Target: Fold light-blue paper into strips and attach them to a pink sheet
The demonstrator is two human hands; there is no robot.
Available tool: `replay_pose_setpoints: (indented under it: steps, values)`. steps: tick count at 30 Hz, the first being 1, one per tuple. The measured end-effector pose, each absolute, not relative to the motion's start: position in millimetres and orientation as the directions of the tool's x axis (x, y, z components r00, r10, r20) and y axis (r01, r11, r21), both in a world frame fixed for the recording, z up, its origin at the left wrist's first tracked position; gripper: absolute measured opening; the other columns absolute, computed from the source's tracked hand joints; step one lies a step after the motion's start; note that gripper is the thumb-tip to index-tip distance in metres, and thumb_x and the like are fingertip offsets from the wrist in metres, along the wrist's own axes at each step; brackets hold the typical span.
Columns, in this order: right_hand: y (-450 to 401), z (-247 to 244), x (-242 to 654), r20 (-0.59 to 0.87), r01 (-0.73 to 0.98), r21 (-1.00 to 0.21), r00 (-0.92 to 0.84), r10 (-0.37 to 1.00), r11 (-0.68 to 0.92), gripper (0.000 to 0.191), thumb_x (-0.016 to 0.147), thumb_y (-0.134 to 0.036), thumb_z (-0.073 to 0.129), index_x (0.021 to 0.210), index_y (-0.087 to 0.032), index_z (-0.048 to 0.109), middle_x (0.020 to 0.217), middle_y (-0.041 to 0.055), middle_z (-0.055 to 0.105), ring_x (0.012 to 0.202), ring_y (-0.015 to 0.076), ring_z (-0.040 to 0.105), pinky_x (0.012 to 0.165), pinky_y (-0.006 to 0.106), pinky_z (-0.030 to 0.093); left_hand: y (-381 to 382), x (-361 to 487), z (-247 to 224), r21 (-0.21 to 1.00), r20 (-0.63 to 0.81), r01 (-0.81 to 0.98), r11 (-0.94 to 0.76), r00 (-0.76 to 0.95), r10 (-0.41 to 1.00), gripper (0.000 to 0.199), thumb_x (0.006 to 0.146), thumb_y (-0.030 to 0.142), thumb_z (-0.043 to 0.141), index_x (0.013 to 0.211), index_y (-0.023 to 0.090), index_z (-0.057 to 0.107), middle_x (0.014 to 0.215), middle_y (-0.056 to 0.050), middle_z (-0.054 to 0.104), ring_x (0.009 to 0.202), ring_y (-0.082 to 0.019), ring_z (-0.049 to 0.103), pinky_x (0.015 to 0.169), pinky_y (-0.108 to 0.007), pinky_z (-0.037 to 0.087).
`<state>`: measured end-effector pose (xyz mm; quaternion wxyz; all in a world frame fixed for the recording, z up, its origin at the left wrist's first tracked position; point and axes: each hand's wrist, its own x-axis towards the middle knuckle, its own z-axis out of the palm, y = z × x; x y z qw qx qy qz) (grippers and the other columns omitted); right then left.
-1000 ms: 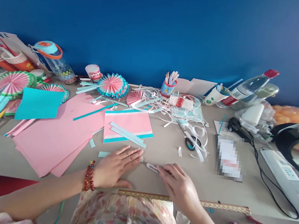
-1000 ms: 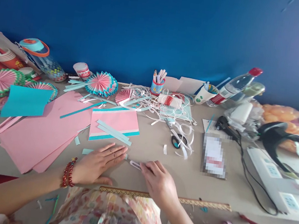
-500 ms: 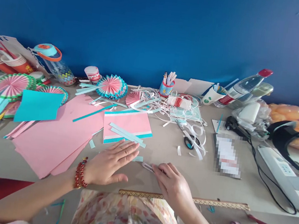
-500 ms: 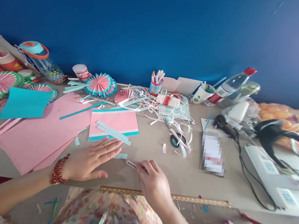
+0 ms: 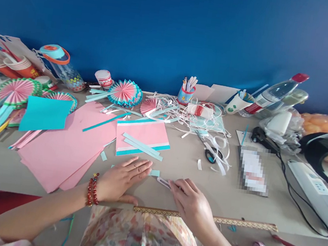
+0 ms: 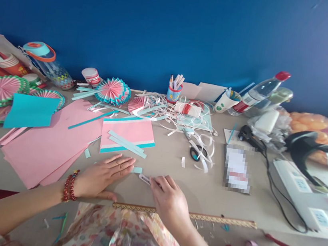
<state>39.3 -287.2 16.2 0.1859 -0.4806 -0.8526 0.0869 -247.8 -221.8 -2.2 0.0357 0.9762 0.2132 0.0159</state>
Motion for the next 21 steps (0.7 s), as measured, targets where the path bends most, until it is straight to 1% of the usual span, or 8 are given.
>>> replay_pose_setpoints:
  steps: [9,15,19,21]
  values:
    - [-289.9,8.5,33.2,0.224,0.771,-0.388,-0.453,0.863,0.505,0.029,0.098,-0.014,0.04,0.113,-0.019,0.064,0.091,0.0088,0.063,0.081,0.0189,0.057,0.07,0.03,0.053,-221.7,-247.7,-1.6,0.085,0.018,0.423,-0.902,0.905,0.425,0.094,0.089,0.076,0.028,0.155,0.011,0.013,0.16,-0.014,0.019,0.149,-0.026,0.015,0.12,-0.046,0.011]
    - [-289.9,3.8,23.0,0.243,0.767,-0.385,-0.453,0.858,0.514,0.03,0.097,-0.013,0.04,0.116,-0.019,0.063,0.091,0.0085,0.063,0.081,0.0187,0.056,0.071,0.029,0.052,-223.0,-246.7,-3.1,0.079,0.019,0.426,-0.901,0.903,0.429,0.095,0.088,0.076,0.029,0.155,0.011,0.013,0.16,-0.014,0.019,0.149,-0.026,0.014,0.121,-0.046,0.011]
    - [-289.2,3.1,16.4,0.233,0.768,-0.386,-0.454,0.86,0.511,0.03,0.097,-0.012,0.04,0.114,-0.018,0.063,0.091,0.0086,0.062,0.081,0.0188,0.054,0.072,0.03,0.051,-221.5,-247.0,-2.3,0.113,0.01,0.421,-0.9,0.905,0.425,0.095,0.089,0.076,0.029,0.155,0.011,0.012,0.161,-0.014,0.016,0.149,-0.027,0.015,0.121,-0.047,0.008]
    - [-288.4,4.0,14.7,0.227,0.767,-0.388,-0.458,0.86,0.511,0.03,0.097,-0.012,0.039,0.114,-0.018,0.063,0.092,0.0089,0.062,0.081,0.019,0.054,0.072,0.03,0.051,-218.7,-250.4,2.1,0.15,0.006,0.41,-0.9,0.91,0.415,0.093,0.091,0.073,0.03,0.156,0.01,0.01,0.161,-0.015,0.015,0.149,-0.027,0.015,0.122,-0.045,0.008]
